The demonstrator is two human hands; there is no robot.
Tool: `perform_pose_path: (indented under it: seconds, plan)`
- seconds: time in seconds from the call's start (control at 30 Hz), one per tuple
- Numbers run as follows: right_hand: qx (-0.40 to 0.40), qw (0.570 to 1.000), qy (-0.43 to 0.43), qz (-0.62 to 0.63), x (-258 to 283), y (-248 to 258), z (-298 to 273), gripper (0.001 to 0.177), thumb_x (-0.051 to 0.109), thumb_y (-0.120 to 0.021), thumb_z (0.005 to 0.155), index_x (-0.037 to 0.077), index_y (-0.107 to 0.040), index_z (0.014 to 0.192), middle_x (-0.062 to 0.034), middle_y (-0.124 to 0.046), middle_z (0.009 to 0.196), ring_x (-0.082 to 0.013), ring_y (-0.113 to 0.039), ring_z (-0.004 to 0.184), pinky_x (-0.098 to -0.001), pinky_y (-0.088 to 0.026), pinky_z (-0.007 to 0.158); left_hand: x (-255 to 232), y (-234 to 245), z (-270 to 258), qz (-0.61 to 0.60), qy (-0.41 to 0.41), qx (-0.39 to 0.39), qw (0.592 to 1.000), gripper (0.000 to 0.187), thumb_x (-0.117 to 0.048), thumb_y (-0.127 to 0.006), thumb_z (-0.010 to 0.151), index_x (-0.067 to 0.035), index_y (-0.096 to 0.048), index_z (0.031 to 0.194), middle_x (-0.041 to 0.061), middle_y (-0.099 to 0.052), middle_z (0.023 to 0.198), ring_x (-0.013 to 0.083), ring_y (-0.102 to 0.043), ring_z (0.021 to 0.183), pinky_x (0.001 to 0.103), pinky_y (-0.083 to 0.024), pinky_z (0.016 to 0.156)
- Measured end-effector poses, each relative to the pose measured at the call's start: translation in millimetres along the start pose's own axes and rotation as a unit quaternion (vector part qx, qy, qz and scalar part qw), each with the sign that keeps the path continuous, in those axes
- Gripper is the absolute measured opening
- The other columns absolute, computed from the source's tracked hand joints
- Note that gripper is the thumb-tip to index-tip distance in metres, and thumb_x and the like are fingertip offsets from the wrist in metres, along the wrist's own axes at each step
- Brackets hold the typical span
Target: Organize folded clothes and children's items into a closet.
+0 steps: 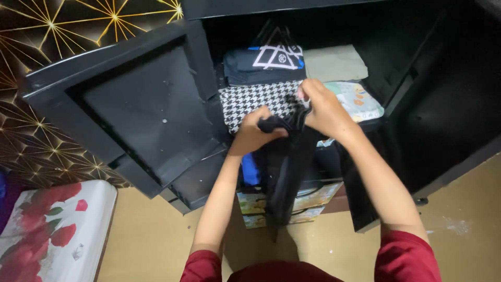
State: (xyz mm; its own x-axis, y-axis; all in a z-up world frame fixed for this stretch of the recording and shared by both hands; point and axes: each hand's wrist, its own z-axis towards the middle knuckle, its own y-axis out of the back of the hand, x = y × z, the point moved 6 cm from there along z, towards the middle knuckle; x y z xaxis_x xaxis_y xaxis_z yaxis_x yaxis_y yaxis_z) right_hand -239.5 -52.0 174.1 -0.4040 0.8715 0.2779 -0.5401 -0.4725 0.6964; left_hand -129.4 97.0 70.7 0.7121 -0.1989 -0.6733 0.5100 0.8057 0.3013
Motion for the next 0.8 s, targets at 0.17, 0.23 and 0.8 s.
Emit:
perform_pose_path:
  seconds: [0.17,0.23,0.8]
  plan:
    - [0.089,0.992,-0.048,0.078,-64,25,-13,0.038,0.004,-0.084,0.068,0.002,-0.057,0.095,-0.0111,-0.063,0.087,-0.0265,-0.063,0.083,-0.0354,-0.051,0.074,-1,19,9,0.088,0.080,-0.093,0.989,0.052,-0.027,-0.096,0.075,-0.005,-0.049,0.080,0.003,-0.049,0.072,0.0124,-0.046,0.071,0.028,-0.045,0.067]
    - [0.129,0.983,-0.068,0.109,-86,29,-22,0.034,0.013,-0.089,0.073,0.004,-0.063,0.094,-0.0066,-0.068,0.085,-0.0183,-0.065,0.080,-0.0299,-0.053,0.076,-6,20,11,0.093,0.065,-0.114,0.987,0.050,-0.026,-0.094,0.075,-0.005,-0.050,0.081,0.001,-0.051,0.072,0.0110,-0.049,0.072,0.027,-0.046,0.069]
    - [0.276,0.933,-0.137,0.187,-205,67,-79,0.038,0.021,-0.076,0.088,0.012,-0.075,0.125,-0.0038,-0.079,0.107,-0.0111,-0.067,0.090,-0.0277,-0.055,0.083,-48,-27,29,0.169,0.082,-0.052,0.981,0.015,-0.011,-0.075,0.089,-0.004,-0.071,0.102,0.010,-0.072,0.097,0.0265,-0.068,0.083,0.034,-0.051,0.068]
